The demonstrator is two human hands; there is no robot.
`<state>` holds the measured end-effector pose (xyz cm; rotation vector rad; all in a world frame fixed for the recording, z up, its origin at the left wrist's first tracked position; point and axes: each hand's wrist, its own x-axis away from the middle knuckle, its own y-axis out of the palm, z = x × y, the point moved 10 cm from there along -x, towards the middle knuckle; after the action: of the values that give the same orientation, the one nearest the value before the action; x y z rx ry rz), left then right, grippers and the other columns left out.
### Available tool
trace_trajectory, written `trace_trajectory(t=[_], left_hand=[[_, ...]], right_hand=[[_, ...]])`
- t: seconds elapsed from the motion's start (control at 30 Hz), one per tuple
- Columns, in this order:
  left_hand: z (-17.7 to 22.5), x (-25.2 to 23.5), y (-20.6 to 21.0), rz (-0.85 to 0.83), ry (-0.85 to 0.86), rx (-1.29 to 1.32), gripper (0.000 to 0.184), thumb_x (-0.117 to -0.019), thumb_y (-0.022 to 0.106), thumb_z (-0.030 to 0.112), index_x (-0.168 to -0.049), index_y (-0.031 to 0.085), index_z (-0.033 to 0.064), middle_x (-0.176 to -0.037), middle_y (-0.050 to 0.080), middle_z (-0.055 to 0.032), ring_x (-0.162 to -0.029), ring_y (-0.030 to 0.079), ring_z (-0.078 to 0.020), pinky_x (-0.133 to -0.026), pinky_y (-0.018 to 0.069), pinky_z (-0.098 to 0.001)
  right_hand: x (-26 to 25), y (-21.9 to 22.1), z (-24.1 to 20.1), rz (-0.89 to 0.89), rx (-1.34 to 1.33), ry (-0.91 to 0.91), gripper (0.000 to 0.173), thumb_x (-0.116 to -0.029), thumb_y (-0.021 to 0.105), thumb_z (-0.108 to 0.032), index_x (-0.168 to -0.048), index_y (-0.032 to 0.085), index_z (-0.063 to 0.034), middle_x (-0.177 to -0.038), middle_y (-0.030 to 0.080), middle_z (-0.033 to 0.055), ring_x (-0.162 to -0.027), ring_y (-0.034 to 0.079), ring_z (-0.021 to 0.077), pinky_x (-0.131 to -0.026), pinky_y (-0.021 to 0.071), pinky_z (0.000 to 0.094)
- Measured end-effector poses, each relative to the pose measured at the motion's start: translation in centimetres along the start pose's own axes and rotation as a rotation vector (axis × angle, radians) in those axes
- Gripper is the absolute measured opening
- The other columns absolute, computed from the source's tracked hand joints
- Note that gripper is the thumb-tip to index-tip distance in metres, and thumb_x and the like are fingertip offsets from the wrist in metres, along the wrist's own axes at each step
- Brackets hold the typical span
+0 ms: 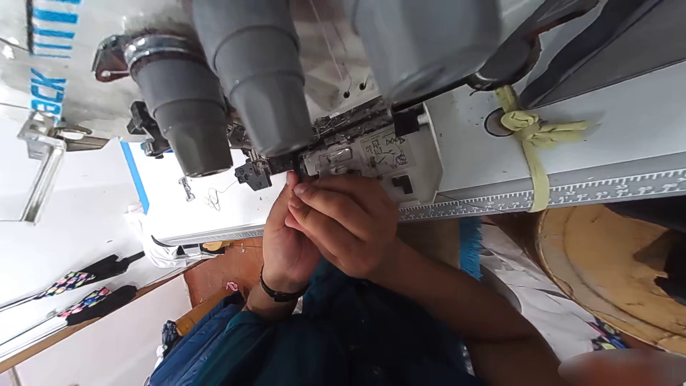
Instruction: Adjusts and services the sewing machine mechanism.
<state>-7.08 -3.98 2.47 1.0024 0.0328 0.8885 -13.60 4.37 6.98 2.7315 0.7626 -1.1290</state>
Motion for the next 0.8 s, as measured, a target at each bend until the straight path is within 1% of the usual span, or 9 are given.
trace_trajectory(t=[0.07,0.23,0.3,0.37,0.43,0.5,0.6,0.67,0.8], left_hand=[[0.0,-0.1,0.0,0.003,0.015,-0.018,0.031,-0.1076,0.043,0.019,-0.1,0.068,0.0031,-0.091,0.073,-0.007,-0.092,0.072,-0.0123,-0.086,0.0589,-0.0286],[0.1,-0.7,0.1,-0.048,0.006,-0.092,0.029,-0.1061,0.047,0.02,-0.094,0.068,0.0052,-0.082,0.069,-0.0031,-0.081,0.07,-0.0082,-0.078,0.0577,-0.024],[0.2,-0.9,-0.2,-0.044,-0.012,-0.107,0.028,-0.1046,0.048,0.018,-0.092,0.069,0.0048,-0.081,0.07,-0.003,-0.079,0.07,-0.0076,-0.076,0.0578,-0.0231],[0.5,-1.0,-0.3,-0.036,-0.007,-0.152,0.028,-0.1046,0.048,0.017,-0.094,0.071,0.0045,-0.084,0.072,-0.0038,-0.081,0.071,-0.0076,-0.078,0.0583,-0.0236],[1.1,-1.0,-0.7,-0.011,0.039,-0.238,0.03,-0.1047,0.048,0.014,-0.096,0.074,0.0039,-0.085,0.074,-0.0045,-0.083,0.072,-0.0077,-0.08,0.0592,-0.0245],[1.8,-1.0,-1.0,0.017,0.095,-0.344,0.032,-0.1047,0.046,0.012,-0.092,0.074,0.0049,-0.082,0.074,-0.0031,-0.079,0.071,-0.0062,-0.077,0.0589,-0.0233],[2.4,-1.0,-1.4,0.024,0.134,-0.47,0.032,-0.1043,0.047,0.012,-0.087,0.074,0.007,-0.077,0.072,-0.0005,-0.072,0.069,-0.0038,-0.071,0.0579,-0.0207],[2.6,-1.2,-1.5,0.019,0.144,-0.525,0.031,-0.103,0.049,0.011,-0.084,0.073,0.0077,-0.074,0.071,0.0008,-0.07,0.068,-0.0027,-0.069,0.0571,-0.0198],[2.4,-1.2,-1.8,0.023,0.186,-0.622,0.035,-0.104,0.044,0.012,-0.08,0.07,0.0105,-0.069,0.066,0.0044,-0.065,0.064,-0.0005,-0.065,0.0539,-0.0174]], right_hand=[[0.0,0.1,-0.1,0.004,0.004,0.007,0.014,-0.0958,0.073,-0.016,-0.106,0.077,-0.0079,-0.104,0.077,0.0088,-0.099,0.07,0.0206,-0.087,0.0533,0.033],[0.1,0.1,-0.2,0.017,0.045,-0.02,0.013,-0.0952,0.073,-0.018,-0.103,0.076,-0.008,-0.101,0.077,0.0084,-0.096,0.069,0.0205,-0.087,0.0522,0.0333],[0.2,0.4,-0.3,0.016,0.091,-0.055,0.012,-0.0954,0.071,-0.02,-0.101,0.074,-0.0095,-0.102,0.077,0.0066,-0.097,0.069,0.0196,-0.087,0.0515,0.033],[0.3,0.5,-0.5,0.024,0.12,-0.096,0.012,-0.0962,0.07,-0.022,-0.099,0.073,-0.0099,-0.104,0.078,0.006,-0.1,0.07,0.0196,-0.087,0.0518,0.0332],[0.4,0.5,-0.5,0.027,0.131,-0.128,0.013,-0.097,0.069,-0.023,-0.097,0.072,-0.0099,-0.104,0.078,0.0062,-0.102,0.071,0.02,-0.088,0.0521,0.0338],[0.5,0.7,-0.7,0.017,0.15,-0.158,0.014,-0.0978,0.069,-0.023,-0.098,0.071,-0.0098,-0.105,0.078,0.0057,-0.104,0.071,0.0195,-0.089,0.0521,0.0339],[0.7,0.9,-1.0,-0.009,0.172,-0.205,0.012,-0.0988,0.066,-0.021,-0.099,0.07,-0.0094,-0.107,0.078,0.0059,-0.104,0.071,0.0192,-0.088,0.0522,0.0325],[0.7,0.9,-1.0,-0.022,0.171,-0.227,0.01,-0.0989,0.065,-0.019,-0.1,0.069,-0.0091,-0.103,0.077,0.0061,-0.102,0.071,0.0199,-0.088,0.053,0.0323],[0.8,0.8,-0.9,-0.038,0.151,-0.234,0.008,-0.0989,0.064,-0.014,-0.098,0.069,-0.0074,-0.097,0.077,0.0077,-0.096,0.072,0.0215,-0.083,0.0554,0.0324]])
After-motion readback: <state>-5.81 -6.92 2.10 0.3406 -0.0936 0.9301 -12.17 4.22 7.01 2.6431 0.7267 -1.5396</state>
